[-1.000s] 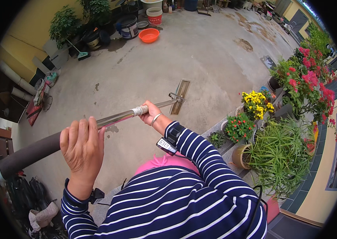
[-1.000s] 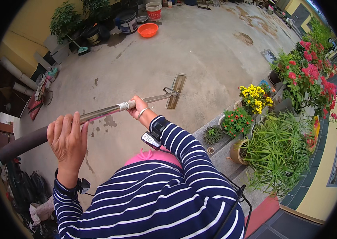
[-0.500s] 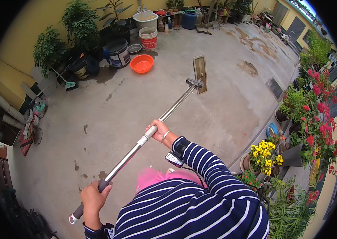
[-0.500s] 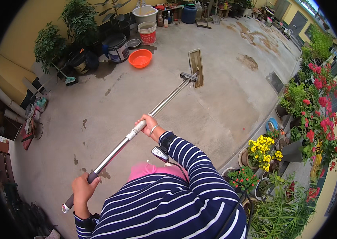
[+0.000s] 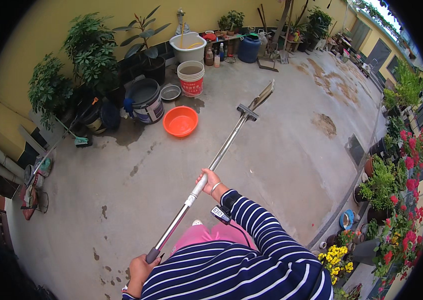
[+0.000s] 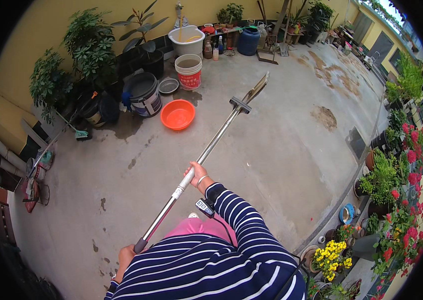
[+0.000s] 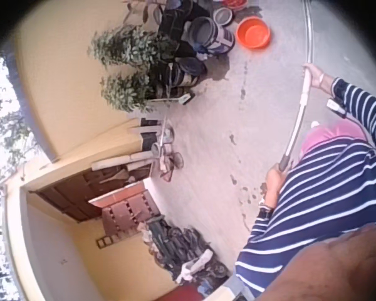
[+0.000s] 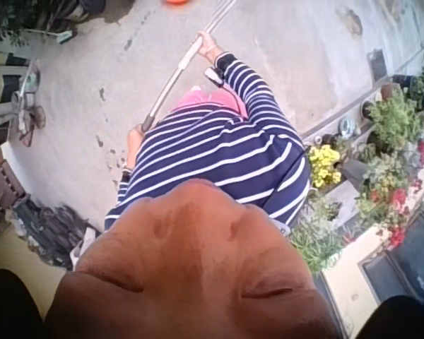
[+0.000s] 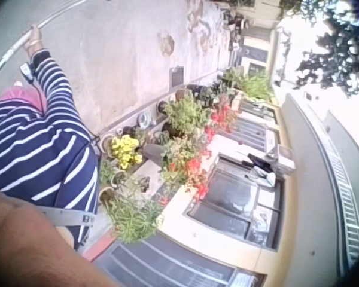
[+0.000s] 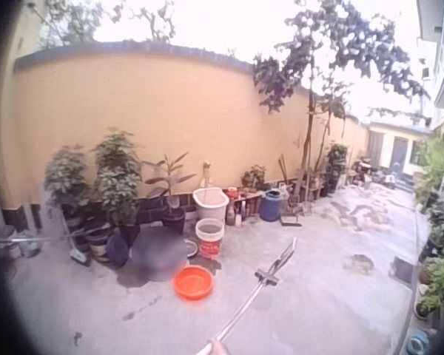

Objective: The person mops tiled floors in a living room and bedroom using a flat mop. They dip the mop into a bucket of water in an outdoor area, wring it, and continue mopping. The person also opens a window in the bedroom.

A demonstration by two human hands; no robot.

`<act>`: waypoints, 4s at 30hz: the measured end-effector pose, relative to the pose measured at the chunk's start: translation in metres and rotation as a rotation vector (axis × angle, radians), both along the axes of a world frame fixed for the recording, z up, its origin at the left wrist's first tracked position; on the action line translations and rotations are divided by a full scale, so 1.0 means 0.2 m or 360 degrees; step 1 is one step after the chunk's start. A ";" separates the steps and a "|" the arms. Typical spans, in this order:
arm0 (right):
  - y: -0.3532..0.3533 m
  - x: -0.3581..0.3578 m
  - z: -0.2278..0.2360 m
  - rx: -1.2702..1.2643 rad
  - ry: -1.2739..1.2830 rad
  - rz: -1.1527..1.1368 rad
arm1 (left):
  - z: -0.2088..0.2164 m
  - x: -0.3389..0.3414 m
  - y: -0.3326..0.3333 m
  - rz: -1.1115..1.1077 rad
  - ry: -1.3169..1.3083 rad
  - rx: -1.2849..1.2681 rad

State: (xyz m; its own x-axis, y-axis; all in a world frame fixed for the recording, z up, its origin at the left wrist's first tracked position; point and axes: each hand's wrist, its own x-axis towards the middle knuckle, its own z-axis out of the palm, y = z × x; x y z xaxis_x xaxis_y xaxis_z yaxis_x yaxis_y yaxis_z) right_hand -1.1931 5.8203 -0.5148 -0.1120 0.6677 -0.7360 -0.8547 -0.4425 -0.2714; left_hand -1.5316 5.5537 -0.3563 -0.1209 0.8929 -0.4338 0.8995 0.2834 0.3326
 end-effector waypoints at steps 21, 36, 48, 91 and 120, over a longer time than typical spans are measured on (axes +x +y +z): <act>2.64 0.48 -0.07 0.0026 -0.0251 0.0822 | -0.36 1.19 1.82 0.0955 -0.0812 -0.0168; 2.78 0.15 -0.44 -0.0323 -0.0080 0.1076 | -0.63 0.90 1.89 0.1789 -0.1657 -0.0505; 2.56 0.11 -0.53 -0.0547 0.0023 0.1456 | -0.29 0.74 1.93 0.0803 -0.0184 -0.0486; 4.78 0.17 0.02 -0.0236 0.0139 0.0501 | 1.09 1.28 4.67 -0.0115 -0.0201 0.0728; 5.37 0.39 0.18 -0.0609 0.0612 0.0280 | 1.19 1.61 5.74 -0.0178 -0.1939 0.2004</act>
State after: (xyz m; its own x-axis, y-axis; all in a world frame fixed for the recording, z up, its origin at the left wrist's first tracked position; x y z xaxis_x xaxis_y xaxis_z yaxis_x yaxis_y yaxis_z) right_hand -1.1142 6.8950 -0.4780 -0.5052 0.3088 -0.8059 -0.7650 -0.5925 0.2525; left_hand -1.2087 6.7013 -0.1181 -0.2021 0.7068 0.6780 -0.0118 -0.6940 0.7199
